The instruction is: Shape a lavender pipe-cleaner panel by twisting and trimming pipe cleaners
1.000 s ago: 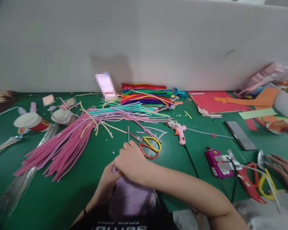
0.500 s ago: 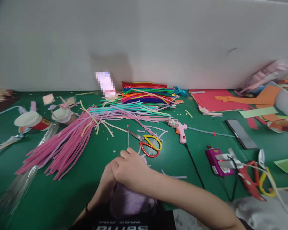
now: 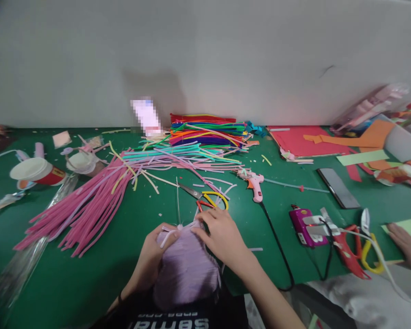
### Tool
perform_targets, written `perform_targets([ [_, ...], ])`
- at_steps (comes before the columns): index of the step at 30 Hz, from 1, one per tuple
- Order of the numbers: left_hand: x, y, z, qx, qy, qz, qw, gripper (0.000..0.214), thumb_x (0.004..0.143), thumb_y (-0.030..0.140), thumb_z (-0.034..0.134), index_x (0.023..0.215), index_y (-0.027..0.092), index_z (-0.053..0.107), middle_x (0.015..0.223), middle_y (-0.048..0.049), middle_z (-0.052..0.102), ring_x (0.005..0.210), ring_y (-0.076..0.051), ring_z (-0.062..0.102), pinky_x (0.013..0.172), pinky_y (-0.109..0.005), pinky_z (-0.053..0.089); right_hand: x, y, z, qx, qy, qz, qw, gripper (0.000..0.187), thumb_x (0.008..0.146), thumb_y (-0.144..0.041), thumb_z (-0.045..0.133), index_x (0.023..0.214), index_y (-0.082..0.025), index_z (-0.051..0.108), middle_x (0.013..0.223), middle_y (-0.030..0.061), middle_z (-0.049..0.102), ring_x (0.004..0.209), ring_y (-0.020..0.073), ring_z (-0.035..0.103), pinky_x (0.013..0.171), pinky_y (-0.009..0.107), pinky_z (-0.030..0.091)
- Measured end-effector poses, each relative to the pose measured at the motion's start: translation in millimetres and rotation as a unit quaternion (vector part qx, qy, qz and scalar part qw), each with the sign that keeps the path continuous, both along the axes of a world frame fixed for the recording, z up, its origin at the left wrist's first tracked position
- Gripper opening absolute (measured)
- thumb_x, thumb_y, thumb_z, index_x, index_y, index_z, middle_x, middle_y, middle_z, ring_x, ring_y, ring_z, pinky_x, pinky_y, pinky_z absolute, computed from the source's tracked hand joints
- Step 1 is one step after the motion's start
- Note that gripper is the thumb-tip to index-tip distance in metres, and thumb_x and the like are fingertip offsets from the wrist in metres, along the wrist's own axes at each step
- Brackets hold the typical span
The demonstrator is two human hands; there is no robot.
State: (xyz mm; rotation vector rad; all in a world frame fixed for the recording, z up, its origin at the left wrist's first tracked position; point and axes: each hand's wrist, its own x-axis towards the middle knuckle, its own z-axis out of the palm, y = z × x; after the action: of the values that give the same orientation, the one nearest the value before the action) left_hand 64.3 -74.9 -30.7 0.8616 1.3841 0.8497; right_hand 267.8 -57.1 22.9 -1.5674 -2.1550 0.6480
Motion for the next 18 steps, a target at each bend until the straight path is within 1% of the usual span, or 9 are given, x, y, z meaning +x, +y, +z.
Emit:
perform_targets([
  [2, 0.3, -0.5, 2.4, 0.002, -0.002, 0.0, 1.0, 0.027, 0.069, 0.039, 0.073, 0.073, 0.015, 0.062, 0.066, 0.0017, 0.058, 0.06, -0.011, 0.048, 0.056, -0.02, 0.037, -4.3, -4.4, -8.6, 0.01, -0.001, -0.017, 1.0, 0.013, 0.09, -0.029, 0.058, 0.101, -0.023, 0.062, 0.098, 0.0034, 0.068, 0.096, 0.0223, 0.061, 0.088, 0.04, 0.044],
  [5, 1.0, -1.0, 5.2, 0.005, -0.012, 0.001, 1.0, 0.026, 0.07, 0.038, 0.073, 0.073, 0.015, 0.061, 0.067, 0.0018, 0.058, 0.061, -0.011, 0.047, 0.057, -0.02, 0.037, -7.5, -5.4, -9.0, 0.016, 0.011, -0.024, 1.0, 0.02, 0.09, -0.024, 0.057, 0.11, -0.023, 0.059, 0.097, 0.0037, 0.068, 0.095, 0.0211, 0.061, 0.088, 0.04, 0.045],
  [8, 0.7, -1.8, 4.6, 0.011, -0.023, 0.003, 1.0, 0.025, 0.07, 0.036, 0.073, 0.073, 0.016, 0.06, 0.066, 0.0028, 0.055, 0.06, -0.011, 0.046, 0.056, -0.019, 0.036, -7.6, -2.8, -3.5, 0.034, -0.006, 0.018, 0.999, 0.018, 0.091, -0.022, 0.054, 0.107, -0.024, 0.063, 0.108, 0.006, 0.063, 0.104, 0.0216, 0.057, 0.092, 0.04, 0.046],
  [11, 0.0, -2.6, 2.2, 0.007, -0.041, 0.007, 0.999, 0.025, 0.07, 0.036, 0.073, 0.075, 0.016, 0.059, 0.067, 0.003, 0.056, 0.059, -0.01, 0.046, 0.056, -0.019, 0.036, -8.5, 0.7, -0.7, 0.063, -0.068, 0.055, 0.994, 0.019, 0.092, -0.023, 0.051, 0.103, -0.024, 0.066, 0.125, 0.0094, 0.056, 0.116, 0.0262, 0.05, 0.094, 0.046, 0.045],
  [13, -0.1, -2.6, 1.7, 0.002, -0.041, 0.006, 0.999, 0.026, 0.069, 0.036, 0.074, 0.076, 0.016, 0.059, 0.07, 0.0017, 0.059, 0.06, -0.011, 0.048, 0.057, -0.02, 0.037, -10.3, 3.4, 0.2, 0.07, -0.11, 0.08, 0.988, 0.02, 0.093, -0.022, 0.049, 0.101, -0.022, 0.067, 0.13, 0.0117, 0.053, 0.122, 0.0293, 0.046, 0.095, 0.049, 0.045],
  [15, 0.2, -2.0, 2.9, 0.004, -0.031, 0.002, 1.0, 0.026, 0.069, 0.036, 0.074, 0.076, 0.016, 0.059, 0.071, 0.001, 0.06, 0.061, -0.012, 0.05, 0.058, -0.02, 0.038, -12.6, 6.5, 1.9, 0.067, -0.126, 0.113, 0.983, 0.02, 0.093, -0.02, 0.047, 0.095, -0.017, 0.067, 0.127, 0.0135, 0.056, 0.125, 0.0297, 0.044, 0.097, 0.05, 0.044],
  [18, 0.7, -0.7, 5.9, 0.015, -0.007, -0.002, 1.0, 0.026, 0.068, 0.037, 0.074, 0.074, 0.016, 0.06, 0.068, 0.0022, 0.058, 0.06, -0.012, 0.049, 0.057, -0.021, 0.038, -16.1, 10.8, 6.2, 0.059, -0.107, 0.14, 0.983, 0.016, 0.092, -0.018, 0.048, 0.089, -0.015, 0.064, 0.116, 0.0127, 0.062, 0.119, 0.0257, 0.049, 0.101, 0.048, 0.043],
])
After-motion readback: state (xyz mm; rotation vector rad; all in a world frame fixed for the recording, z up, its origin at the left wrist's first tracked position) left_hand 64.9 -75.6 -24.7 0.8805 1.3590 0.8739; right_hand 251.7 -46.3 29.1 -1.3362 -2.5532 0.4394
